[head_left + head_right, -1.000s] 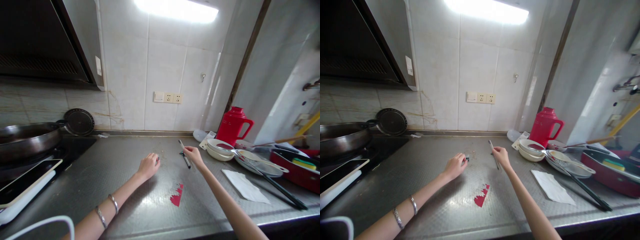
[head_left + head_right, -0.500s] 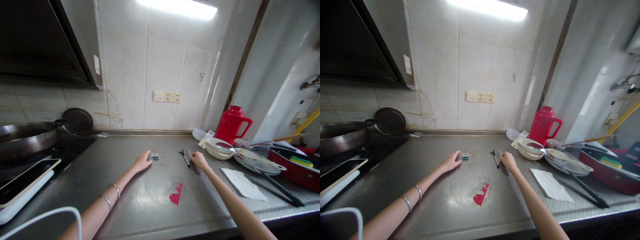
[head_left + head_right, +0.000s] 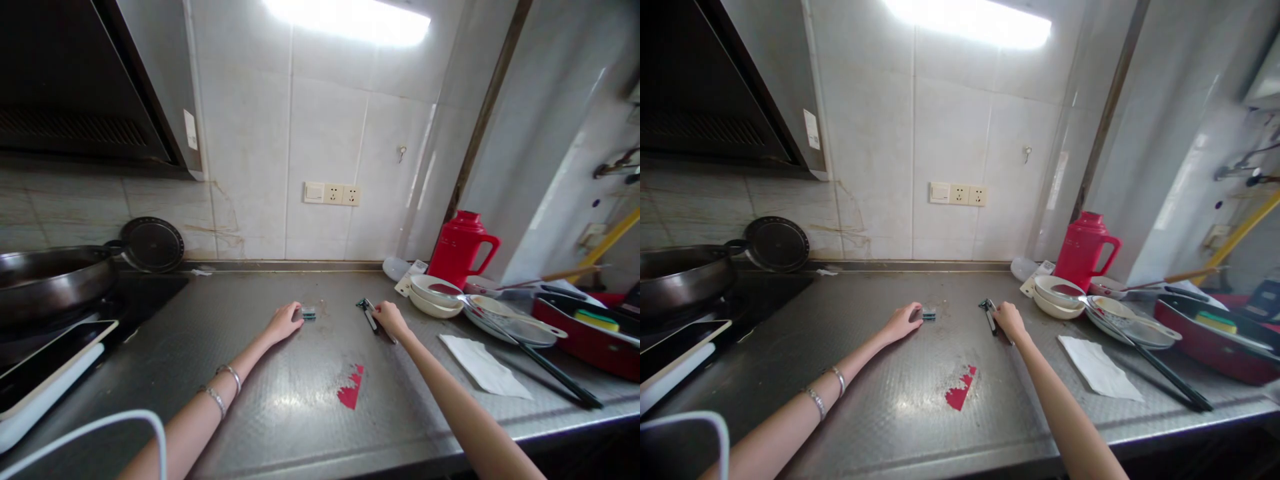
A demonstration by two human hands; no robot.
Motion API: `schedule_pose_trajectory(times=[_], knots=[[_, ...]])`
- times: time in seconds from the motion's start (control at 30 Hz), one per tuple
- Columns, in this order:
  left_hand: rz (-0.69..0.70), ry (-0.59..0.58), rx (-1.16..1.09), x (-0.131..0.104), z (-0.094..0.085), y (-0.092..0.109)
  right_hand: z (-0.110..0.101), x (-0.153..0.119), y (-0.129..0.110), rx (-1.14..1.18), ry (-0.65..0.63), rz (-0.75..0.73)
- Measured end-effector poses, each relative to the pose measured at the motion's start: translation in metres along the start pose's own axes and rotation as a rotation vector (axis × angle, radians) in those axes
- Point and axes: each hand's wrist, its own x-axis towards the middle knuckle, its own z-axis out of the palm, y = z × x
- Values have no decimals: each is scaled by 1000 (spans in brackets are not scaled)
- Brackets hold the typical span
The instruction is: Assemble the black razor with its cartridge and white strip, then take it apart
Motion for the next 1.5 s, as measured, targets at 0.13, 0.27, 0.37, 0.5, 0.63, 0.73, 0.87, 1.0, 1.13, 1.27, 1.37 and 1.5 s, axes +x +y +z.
schedule_pose_trajectory(times=[0.13, 0.27, 0.37, 0.5, 0.63, 0.73, 0.87, 1.0, 1.13, 1.27, 1.37, 1.5], knots=[[0, 0, 7, 2, 1, 1, 1, 0, 2, 16, 12, -2], [24, 8, -15, 4, 5, 0, -4, 0, 6, 46, 31, -17], [20, 13, -38, 5, 8, 0, -12, 2, 12, 67, 57, -28], [20, 20, -65, 6, 7, 0, -26, 4, 19, 94, 79, -68], [31, 44, -78, 8, 6, -1, -36, 2, 20, 123, 73, -124], [31, 69, -93, 8, 5, -2, -40, -2, 17, 161, 52, -183], [31, 97, -120, 6, 1, 4, -43, -10, 3, 204, 17, -287], [111, 110, -154, 0, -7, 25, -47, -22, -23, 272, -32, -455], [183, 93, -180, -9, -15, 53, -52, -38, -56, 352, -155, -615], [232, 72, -218, -21, -21, 78, -56, -55, -81, 358, -314, -737], [249, 60, -238, -27, -25, 90, -56, -63, -90, 360, -354, -783], [258, 41, -271, -31, -27, 96, -53, -66, -92, 345, -318, -768]])
